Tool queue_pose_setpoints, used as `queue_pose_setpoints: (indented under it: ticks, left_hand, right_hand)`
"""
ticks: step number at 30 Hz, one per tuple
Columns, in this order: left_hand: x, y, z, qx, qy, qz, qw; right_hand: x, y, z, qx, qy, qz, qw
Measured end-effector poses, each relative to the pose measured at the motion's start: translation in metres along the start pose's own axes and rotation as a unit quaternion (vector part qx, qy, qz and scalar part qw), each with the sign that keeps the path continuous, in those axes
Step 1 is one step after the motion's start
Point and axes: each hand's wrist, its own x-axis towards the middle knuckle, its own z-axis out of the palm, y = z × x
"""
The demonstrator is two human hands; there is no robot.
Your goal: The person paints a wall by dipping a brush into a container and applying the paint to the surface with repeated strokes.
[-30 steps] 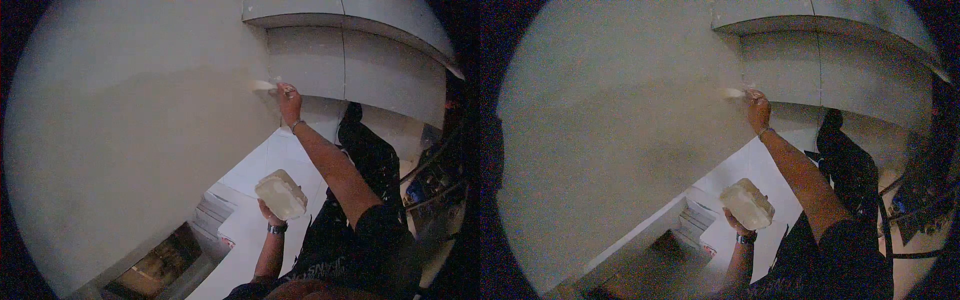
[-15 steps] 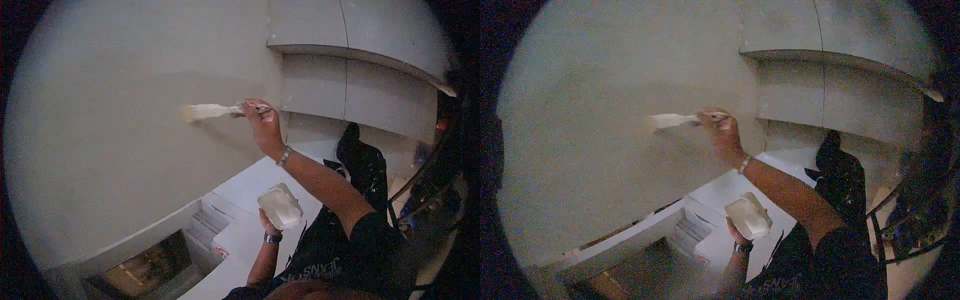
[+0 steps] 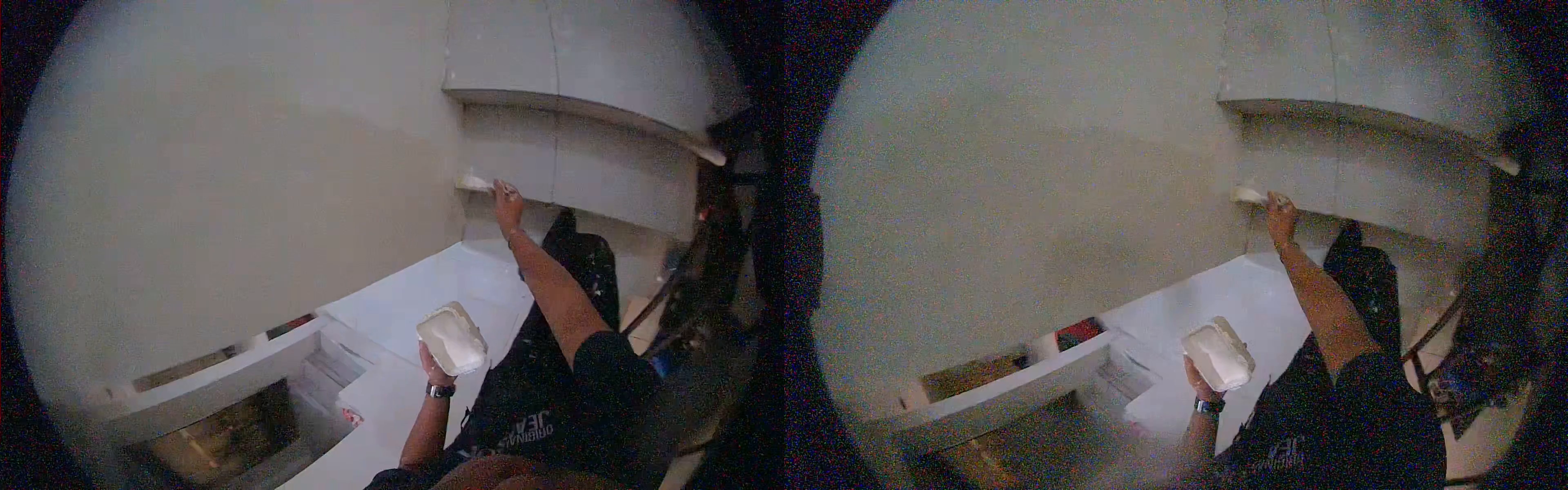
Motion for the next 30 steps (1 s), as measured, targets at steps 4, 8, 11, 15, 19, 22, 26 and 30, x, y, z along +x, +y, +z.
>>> queue_pose_setpoints:
  ticks: [4,8,11,15,19,22,26,30]
  left_hand:
    - [-0.001,0.012,0.041,-0.001,-0.016,-0.016,1.000]
    - [-0.014,0.025,0.072,-0.042,-0.062,-0.031,0.997]
    - [-0.015,0.032,0.083,-0.001,-0.097,-0.008,0.995]
    - [-0.023,0.035,0.075,-0.036,-0.181,-0.050,0.982]
    - [-0.035,0.053,0.100,0.012,-0.200,-0.013,0.980]
    - [-0.042,0.055,0.094,-0.012,-0.269,-0.030,0.963]
    - [-0.046,0.064,0.106,0.019,-0.323,-0.018,0.946]
    - [-0.080,0.086,0.130,-0.042,-0.375,-0.030,0.926]
  right_hand:
    - [0.001,-0.119,-0.107,0.049,-0.078,0.175,0.980]
    - [-0.025,-0.203,-0.204,0.095,-0.133,0.139,0.977]
    - [-0.036,-0.263,-0.258,0.110,-0.093,0.149,0.978]
    - [-0.033,-0.283,-0.327,-0.192,-0.051,-0.125,0.972]
    - [-0.053,-0.365,-0.325,0.145,-0.064,0.079,0.984]
    - [-0.077,-0.380,-0.323,0.198,-0.089,0.052,0.975]
    - [-0.085,-0.361,-0.330,0.033,-0.077,-0.113,0.990]
    - [-0.121,-0.410,-0.323,0.161,-0.109,0.027,0.981]
